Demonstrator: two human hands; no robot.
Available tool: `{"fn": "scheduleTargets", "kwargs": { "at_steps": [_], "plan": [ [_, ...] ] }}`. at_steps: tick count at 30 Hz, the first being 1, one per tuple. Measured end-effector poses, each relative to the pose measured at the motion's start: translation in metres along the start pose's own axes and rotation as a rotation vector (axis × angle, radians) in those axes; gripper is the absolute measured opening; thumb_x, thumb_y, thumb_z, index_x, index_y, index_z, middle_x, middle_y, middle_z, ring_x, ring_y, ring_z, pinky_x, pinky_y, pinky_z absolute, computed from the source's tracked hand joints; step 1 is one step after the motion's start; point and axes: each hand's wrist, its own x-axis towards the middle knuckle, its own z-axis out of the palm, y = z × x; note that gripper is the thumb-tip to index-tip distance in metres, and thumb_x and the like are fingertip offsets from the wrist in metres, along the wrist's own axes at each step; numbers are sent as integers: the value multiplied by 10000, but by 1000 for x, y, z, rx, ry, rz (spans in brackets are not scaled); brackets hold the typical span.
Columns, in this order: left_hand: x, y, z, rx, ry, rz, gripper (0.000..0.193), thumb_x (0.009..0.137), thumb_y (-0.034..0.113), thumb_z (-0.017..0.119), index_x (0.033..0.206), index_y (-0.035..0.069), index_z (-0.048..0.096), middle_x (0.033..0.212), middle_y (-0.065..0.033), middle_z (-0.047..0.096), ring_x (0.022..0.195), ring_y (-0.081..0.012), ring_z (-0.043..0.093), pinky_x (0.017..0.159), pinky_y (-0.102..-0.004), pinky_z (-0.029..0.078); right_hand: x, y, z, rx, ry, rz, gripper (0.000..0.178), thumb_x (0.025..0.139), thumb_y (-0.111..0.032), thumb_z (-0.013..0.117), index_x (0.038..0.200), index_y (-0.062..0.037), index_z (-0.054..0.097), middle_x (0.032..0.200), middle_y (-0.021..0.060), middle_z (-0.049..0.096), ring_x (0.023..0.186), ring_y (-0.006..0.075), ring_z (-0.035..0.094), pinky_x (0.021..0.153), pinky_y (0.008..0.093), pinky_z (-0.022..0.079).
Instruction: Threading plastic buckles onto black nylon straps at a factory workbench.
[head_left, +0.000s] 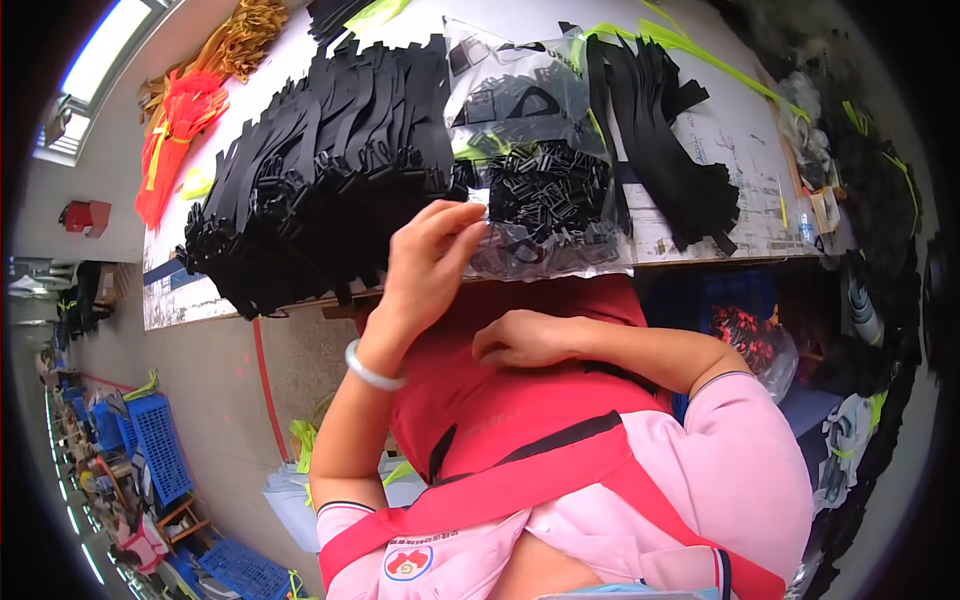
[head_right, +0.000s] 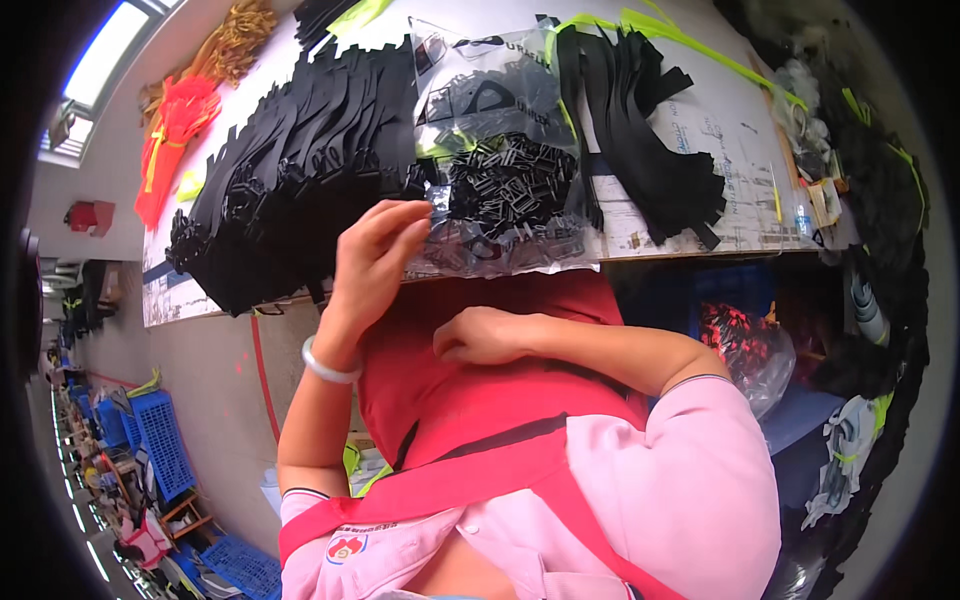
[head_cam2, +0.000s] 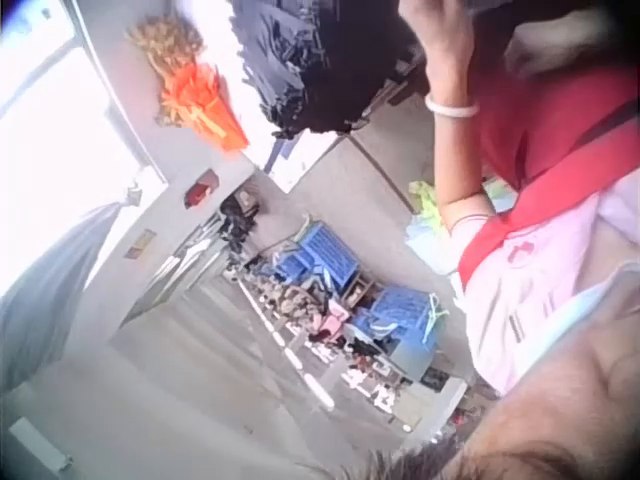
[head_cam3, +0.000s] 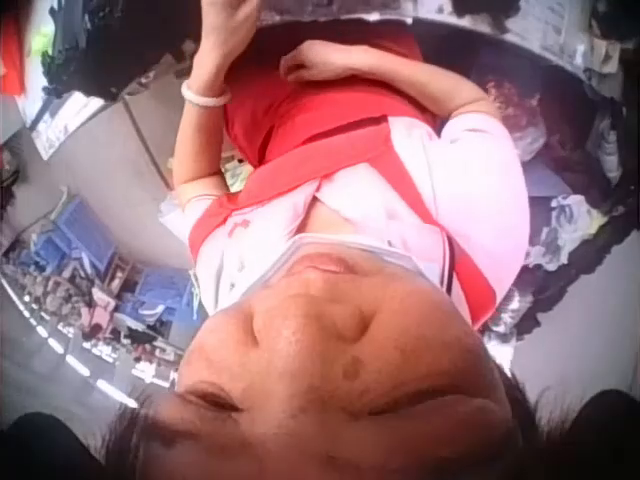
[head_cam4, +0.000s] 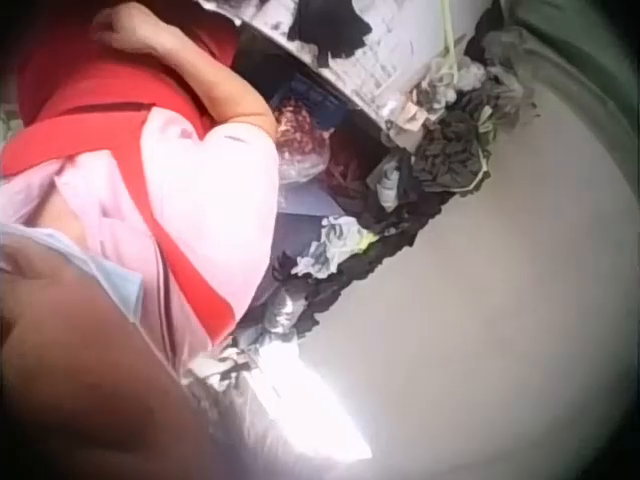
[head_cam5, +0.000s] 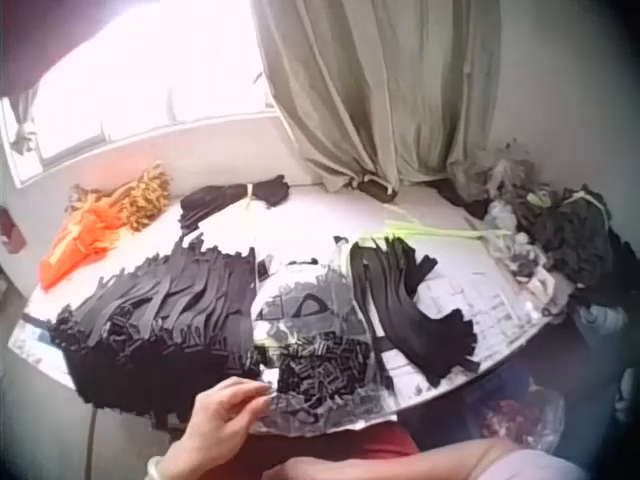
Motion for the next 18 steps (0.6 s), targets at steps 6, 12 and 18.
{"fn": "scheduleTargets", "kwargs": {
  "at_steps": [6, 12, 18],
  "plan": [
    [85, -34, 91, 360, -128, 53, 497, 868, 263, 653, 1239, -50, 545, 1258, -233, 531, 1148, -372, 528, 1001, -412, 410, -10, 13, 12, -27, 33, -87, 208, 875, -207, 573, 995, -54, 646, 940, 162, 674, 908, 341, 642, 809, 427, 487],
    [143, -80, 110, 796, 141, -27, 721, 847, 413, 634, 1380, -13, 402, 1445, -313, 302, 1352, -461, 274, 1085, -559, 250, -23, 42, 10, 75, 143, -90, 233, 886, -203, 555, 1015, -39, 658, 976, 170, 680, 940, 348, 643, 838, 418, 489],
    [183, -81, 111, 830, 295, -148, 643, 853, 474, 609, 1348, 83, 486, 1390, -275, 407, 1296, -428, 373, 1084, -508, 269, -22, 61, 5, 94, 152, -17, 229, 879, -214, 561, 991, -50, 674, 968, 177, 680, 933, 353, 642, 838, 418, 490]
  ]
}}
